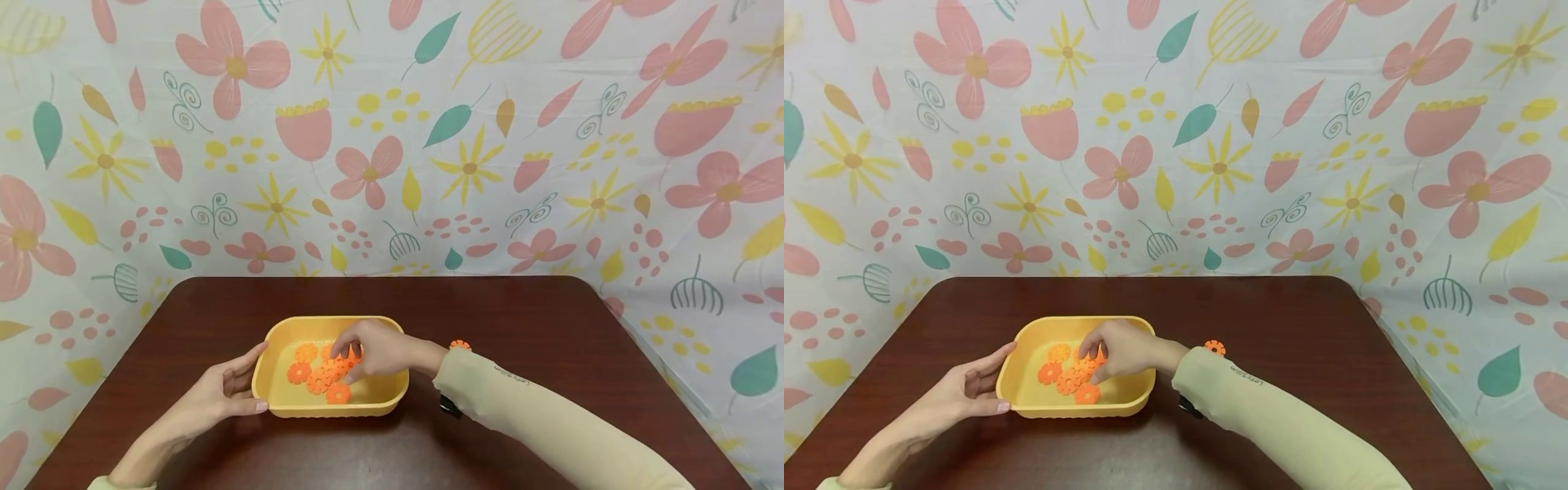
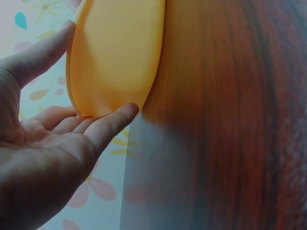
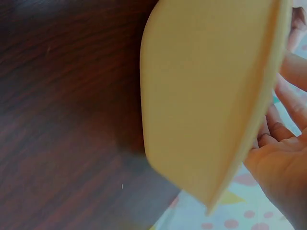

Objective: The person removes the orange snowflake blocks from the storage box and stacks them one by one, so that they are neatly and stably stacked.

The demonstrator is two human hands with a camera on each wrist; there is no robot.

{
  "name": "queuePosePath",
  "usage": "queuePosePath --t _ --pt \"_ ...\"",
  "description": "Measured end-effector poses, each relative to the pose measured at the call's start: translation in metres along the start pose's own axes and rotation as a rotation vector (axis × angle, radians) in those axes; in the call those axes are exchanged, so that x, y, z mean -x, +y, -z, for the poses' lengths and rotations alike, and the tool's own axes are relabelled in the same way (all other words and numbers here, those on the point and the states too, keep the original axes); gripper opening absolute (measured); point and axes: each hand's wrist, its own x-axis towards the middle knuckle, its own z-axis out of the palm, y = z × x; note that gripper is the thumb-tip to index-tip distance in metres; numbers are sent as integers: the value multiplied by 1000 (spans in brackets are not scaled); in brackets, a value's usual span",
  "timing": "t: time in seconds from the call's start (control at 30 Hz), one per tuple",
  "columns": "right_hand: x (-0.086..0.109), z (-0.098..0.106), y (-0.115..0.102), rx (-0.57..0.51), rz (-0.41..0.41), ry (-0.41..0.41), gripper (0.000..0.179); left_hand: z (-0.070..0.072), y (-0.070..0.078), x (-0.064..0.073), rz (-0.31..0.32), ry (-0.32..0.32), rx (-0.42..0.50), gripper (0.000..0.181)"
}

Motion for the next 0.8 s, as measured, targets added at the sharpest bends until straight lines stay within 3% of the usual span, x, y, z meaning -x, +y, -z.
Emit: queuePosePath --t 0.2,0.8 --pt "-11 -12 0 59 -27 -44 36 1 0 -1 0 -5 11 96" --pt "-14 -28 8 165 -33 -119 33 2 -1 -1 -15 -28 40 96"
